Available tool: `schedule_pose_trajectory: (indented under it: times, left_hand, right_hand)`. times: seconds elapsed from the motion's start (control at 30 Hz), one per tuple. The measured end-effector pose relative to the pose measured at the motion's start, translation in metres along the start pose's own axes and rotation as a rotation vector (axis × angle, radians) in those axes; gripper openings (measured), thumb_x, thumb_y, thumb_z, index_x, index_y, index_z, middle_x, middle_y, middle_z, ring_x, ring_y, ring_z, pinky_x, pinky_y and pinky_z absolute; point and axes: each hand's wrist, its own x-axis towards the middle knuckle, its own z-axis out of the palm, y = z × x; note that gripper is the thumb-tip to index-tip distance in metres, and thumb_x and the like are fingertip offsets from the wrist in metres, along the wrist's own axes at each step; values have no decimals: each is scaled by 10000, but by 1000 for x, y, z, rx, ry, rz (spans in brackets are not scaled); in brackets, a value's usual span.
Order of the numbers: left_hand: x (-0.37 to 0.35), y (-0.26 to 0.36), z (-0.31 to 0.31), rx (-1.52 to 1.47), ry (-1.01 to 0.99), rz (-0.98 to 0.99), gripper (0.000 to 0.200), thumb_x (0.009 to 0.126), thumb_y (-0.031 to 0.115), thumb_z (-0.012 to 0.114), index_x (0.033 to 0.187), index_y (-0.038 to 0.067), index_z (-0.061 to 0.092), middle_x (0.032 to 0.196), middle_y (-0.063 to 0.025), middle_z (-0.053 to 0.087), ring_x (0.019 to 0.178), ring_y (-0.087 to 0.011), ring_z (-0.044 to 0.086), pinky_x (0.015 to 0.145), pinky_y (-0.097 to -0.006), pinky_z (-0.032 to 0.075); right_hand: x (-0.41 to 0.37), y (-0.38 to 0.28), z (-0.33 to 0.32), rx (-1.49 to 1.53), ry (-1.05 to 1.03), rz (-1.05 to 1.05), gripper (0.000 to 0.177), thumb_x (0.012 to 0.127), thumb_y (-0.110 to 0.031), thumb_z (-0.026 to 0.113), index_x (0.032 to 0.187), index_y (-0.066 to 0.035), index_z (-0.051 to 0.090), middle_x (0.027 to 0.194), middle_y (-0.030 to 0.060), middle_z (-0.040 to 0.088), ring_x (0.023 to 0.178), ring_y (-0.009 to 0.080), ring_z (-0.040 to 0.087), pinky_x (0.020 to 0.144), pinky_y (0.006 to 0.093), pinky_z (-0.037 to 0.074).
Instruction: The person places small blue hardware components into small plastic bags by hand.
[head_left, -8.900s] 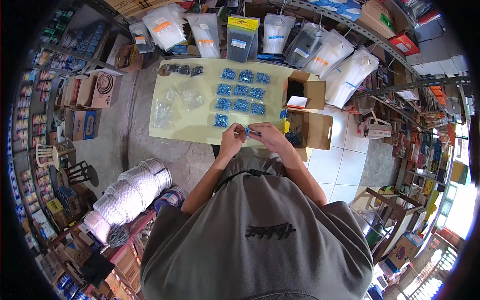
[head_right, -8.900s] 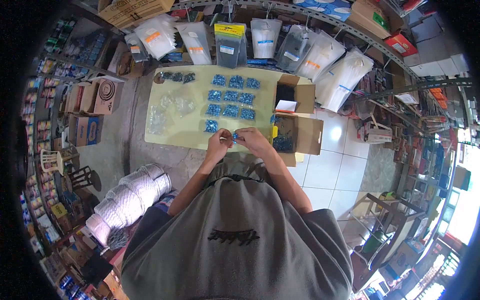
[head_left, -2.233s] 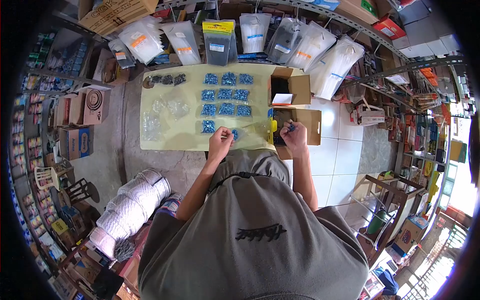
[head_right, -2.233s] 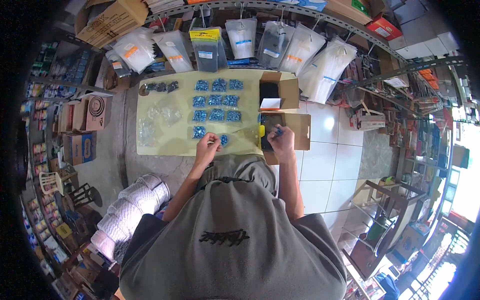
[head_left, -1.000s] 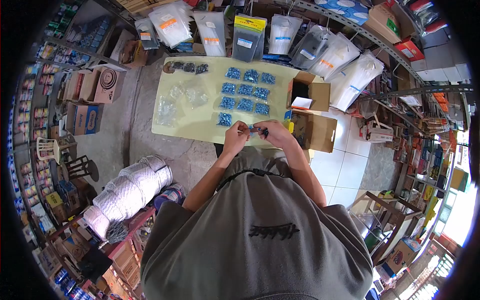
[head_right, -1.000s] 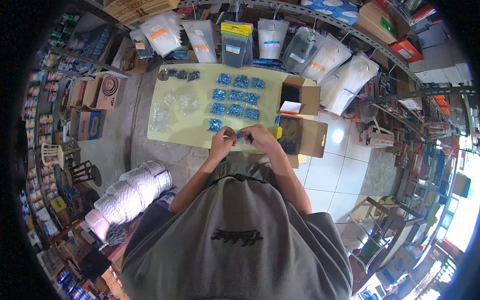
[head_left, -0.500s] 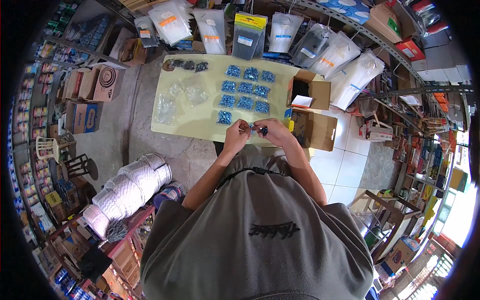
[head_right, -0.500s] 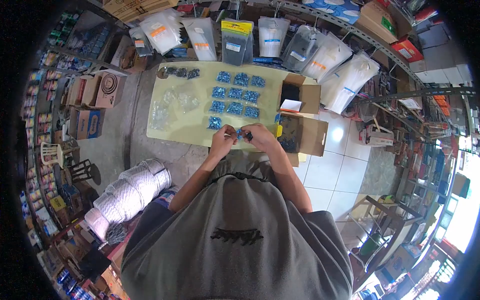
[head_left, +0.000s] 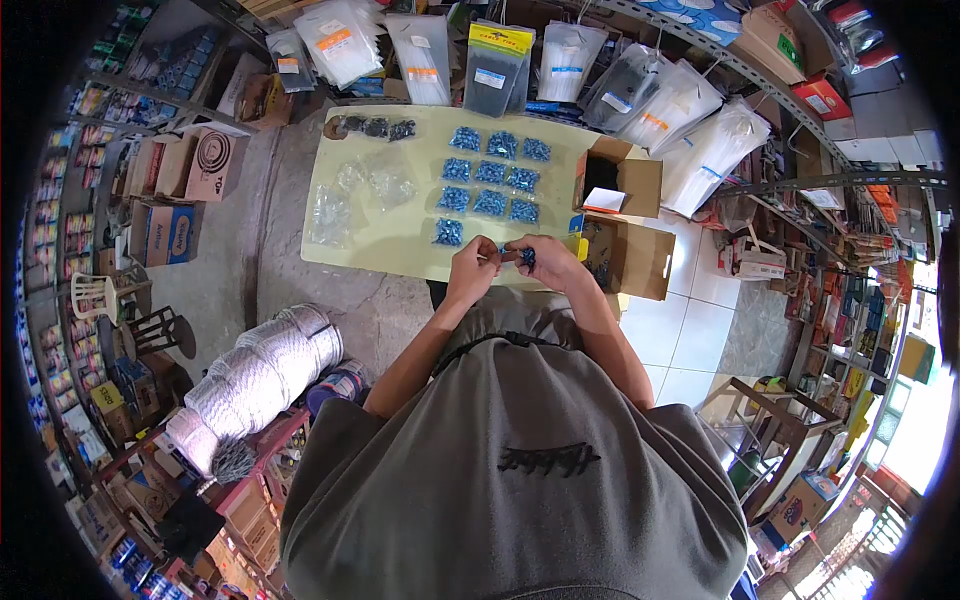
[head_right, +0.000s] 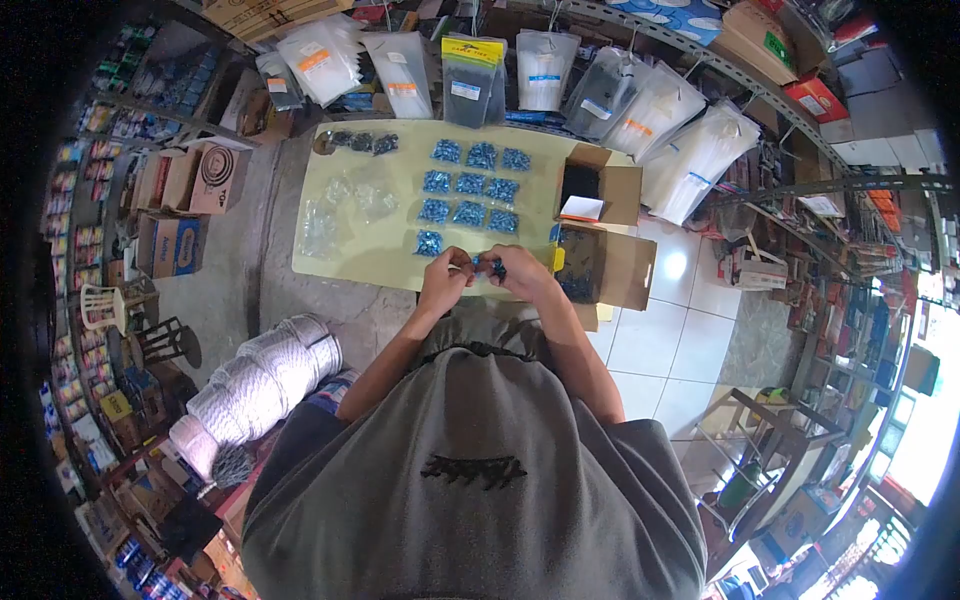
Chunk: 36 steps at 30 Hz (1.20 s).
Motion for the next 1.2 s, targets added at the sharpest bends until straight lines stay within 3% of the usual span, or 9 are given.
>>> schedule_pose_trajectory:
  times: [0.87,1.2]
  left_hand:
    - [-1,6,-1,22,10,23,49,844,-26,565,891,-26,553,771,-82,613,645,-126,617,580,-264,496]
    - [0,4,-1,21,21,21,53,843,-24,561,895,-34,559,773,-89,623,659,-130,622,589,-266,503]
  right_hand:
    - [8,14,-8,-302,54,-109,171,887,-106,569,812,38,622,715,70,607,536,105,466,462,247,361]
    - [2,6,1,-202,64,-71,156,871,-89,570,818,45,631,710,69,587,549,114,468,475,251,363]
